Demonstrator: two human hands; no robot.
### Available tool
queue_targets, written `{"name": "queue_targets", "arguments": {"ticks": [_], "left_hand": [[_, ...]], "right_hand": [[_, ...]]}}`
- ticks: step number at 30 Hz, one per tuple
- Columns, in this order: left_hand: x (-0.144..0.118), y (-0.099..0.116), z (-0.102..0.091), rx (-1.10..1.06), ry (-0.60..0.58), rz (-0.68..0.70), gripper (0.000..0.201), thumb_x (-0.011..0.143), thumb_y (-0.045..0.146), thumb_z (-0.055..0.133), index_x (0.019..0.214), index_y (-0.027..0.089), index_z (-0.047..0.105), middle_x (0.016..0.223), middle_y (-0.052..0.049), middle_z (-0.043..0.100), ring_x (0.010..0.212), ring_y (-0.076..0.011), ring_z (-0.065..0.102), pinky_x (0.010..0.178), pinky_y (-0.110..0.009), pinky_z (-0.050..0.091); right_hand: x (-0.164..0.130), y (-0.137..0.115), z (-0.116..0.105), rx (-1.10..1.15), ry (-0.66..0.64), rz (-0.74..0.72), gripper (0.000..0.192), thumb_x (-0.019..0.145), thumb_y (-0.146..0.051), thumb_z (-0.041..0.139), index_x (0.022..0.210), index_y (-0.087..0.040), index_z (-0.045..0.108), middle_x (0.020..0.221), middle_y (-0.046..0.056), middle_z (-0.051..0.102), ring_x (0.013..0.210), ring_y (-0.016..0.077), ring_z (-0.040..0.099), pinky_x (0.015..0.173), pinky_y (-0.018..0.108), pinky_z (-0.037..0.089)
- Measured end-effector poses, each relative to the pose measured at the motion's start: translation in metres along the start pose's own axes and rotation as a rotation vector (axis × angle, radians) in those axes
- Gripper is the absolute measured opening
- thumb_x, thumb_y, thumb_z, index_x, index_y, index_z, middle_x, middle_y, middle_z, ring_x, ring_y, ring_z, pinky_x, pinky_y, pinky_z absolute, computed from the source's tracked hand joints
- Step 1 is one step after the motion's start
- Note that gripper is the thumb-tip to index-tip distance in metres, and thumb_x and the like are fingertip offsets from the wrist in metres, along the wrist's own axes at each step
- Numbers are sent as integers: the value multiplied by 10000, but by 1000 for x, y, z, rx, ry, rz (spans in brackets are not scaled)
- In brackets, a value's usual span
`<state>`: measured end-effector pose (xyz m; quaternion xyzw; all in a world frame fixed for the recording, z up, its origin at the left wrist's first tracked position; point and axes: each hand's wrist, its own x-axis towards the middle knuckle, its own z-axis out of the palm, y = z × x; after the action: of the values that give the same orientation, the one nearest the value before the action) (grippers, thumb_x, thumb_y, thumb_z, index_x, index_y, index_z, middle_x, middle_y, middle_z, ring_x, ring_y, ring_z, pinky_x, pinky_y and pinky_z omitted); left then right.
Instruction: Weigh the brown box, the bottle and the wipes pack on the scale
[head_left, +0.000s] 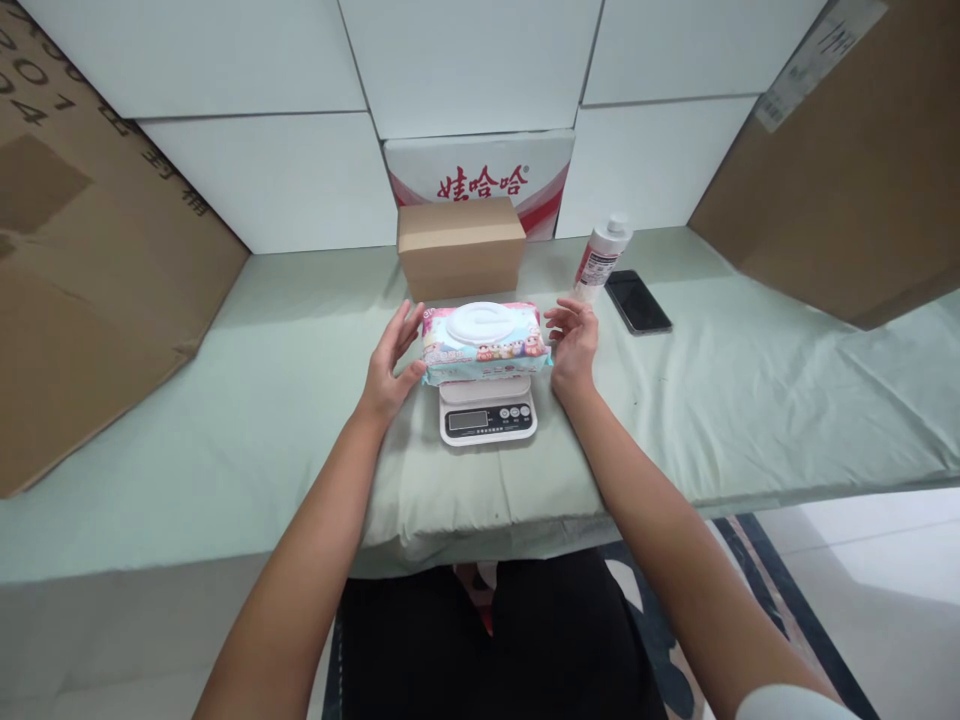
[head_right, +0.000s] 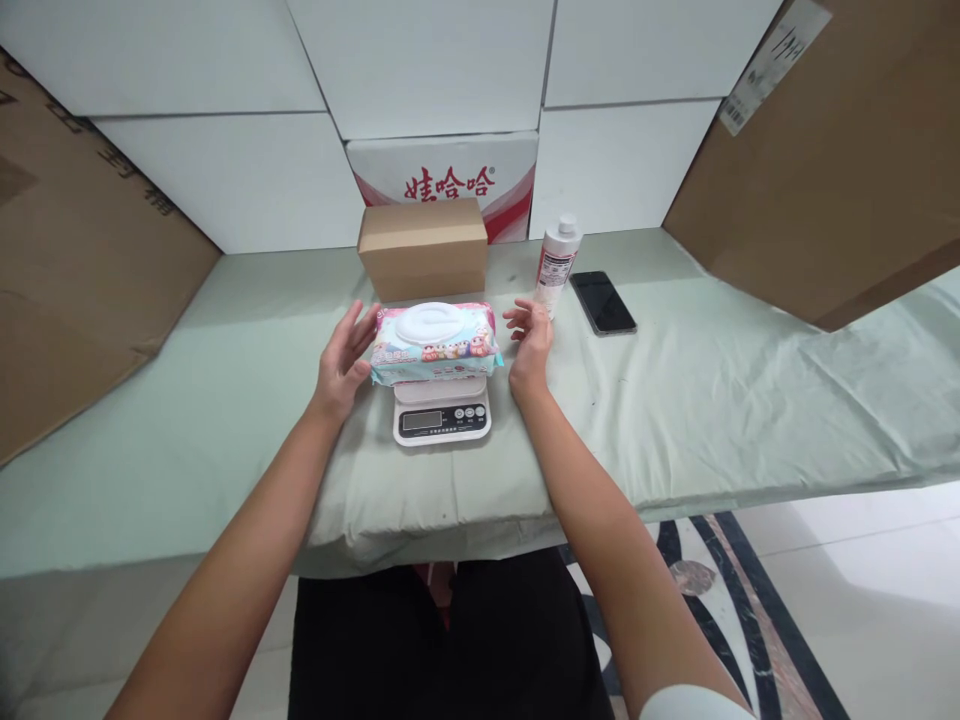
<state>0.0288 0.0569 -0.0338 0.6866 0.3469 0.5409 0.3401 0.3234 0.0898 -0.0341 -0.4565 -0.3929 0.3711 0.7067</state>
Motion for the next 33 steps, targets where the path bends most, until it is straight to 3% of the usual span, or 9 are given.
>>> {"name": "queue_targets", "arguments": {"ticks": [5, 8, 14, 17, 20, 24, 26, 28, 33], "left_hand": [[0, -1, -1, -18, -26, 16, 1086, 807, 749, 768, 1673, 229, 369, 1696, -211, 454, 1611, -373, 396, 1333, -527, 358], [0, 1, 0, 6, -50, 4, 1143, 776, 738, 806, 1682, 214, 347, 1697, -224, 446, 1612, -390, 391, 1331, -540, 356], [1, 2, 5, 30, -61, -52, 1294, 624, 690, 939, 1684, 253, 339, 1681, -206, 478, 1592, -403, 423, 1310, -542, 390], [2, -1, 7, -5, -35, -90, 1281, 622, 692, 938, 1677, 265, 351, 1645, -200, 527, 1581, -398, 444, 1284, -543, 431], [3, -2, 7, -40, -25, -105, 1276, 615, 672, 951, 1667, 239, 374, 1628, -219, 541, 1565, -403, 467, 1251, -524, 481], [2, 13, 14, -69, -35, -89, 1300, 587, 625, 985, 1665, 223, 380, 1599, -237, 568, 1493, -408, 559, 1193, -501, 546], [2, 32, 30, -53, -59, -77, 1267, 597, 578, 996, 1661, 241, 395, 1609, -214, 566, 1463, -396, 593, 1187, -487, 555], [1, 57, 59, -23, -115, -68, 1204, 639, 514, 988, 1660, 266, 401, 1636, -170, 549, 1453, -374, 607, 1191, -468, 557], [4, 101, 178, -24, -375, -79, 1089, 756, 339, 895, 1692, 298, 340, 1616, -99, 585, 1437, -319, 619, 1234, -468, 528]], "right_hand": [[-5, -2, 5, 38, -51, -15, 507, 893, -732, 479, 987, -261, 641, 856, 11, 691, 753, 163, 611, 667, 299, 451], [-10, -6, 6, 21, -139, -48, 524, 902, -739, 506, 1057, -266, 670, 941, 20, 712, 797, 176, 628, 692, 313, 483], [-21, -26, -4, -234, -367, -266, 711, 849, -851, 594, 1250, -276, 715, 1191, 75, 724, 1129, 284, 662, 954, 429, 572], [-24, -33, -9, -257, -451, -242, 827, 790, -884, 645, 1364, -290, 678, 1282, 90, 691, 1035, 277, 689, 828, 411, 606], [-27, -36, -7, -269, -531, -205, 886, 711, -761, 833, 1435, -287, 639, 1383, 109, 643, 966, 248, 694, 716, 357, 605], [-34, -51, -9, -287, -476, -217, 768, 725, -663, 869, 1360, -274, 683, 1344, 112, 667, 1004, 254, 700, 704, 335, 614], [-39, -65, -26, -308, -400, -233, 689, 760, -680, 827, 1309, -280, 712, 1310, 102, 701, 1039, 272, 709, 769, 370, 632], [-45, -83, -59, -361, -309, -254, 658, 778, -706, 787, 1280, -284, 735, 1291, 94, 730, 1112, 307, 706, 904, 442, 630], [-46, -121, -181, -554, -41, -228, 583, 748, -714, 747, 1155, -302, 815, 1191, 98, 771, 1168, 385, 681, 1145, 616, 471]]}}
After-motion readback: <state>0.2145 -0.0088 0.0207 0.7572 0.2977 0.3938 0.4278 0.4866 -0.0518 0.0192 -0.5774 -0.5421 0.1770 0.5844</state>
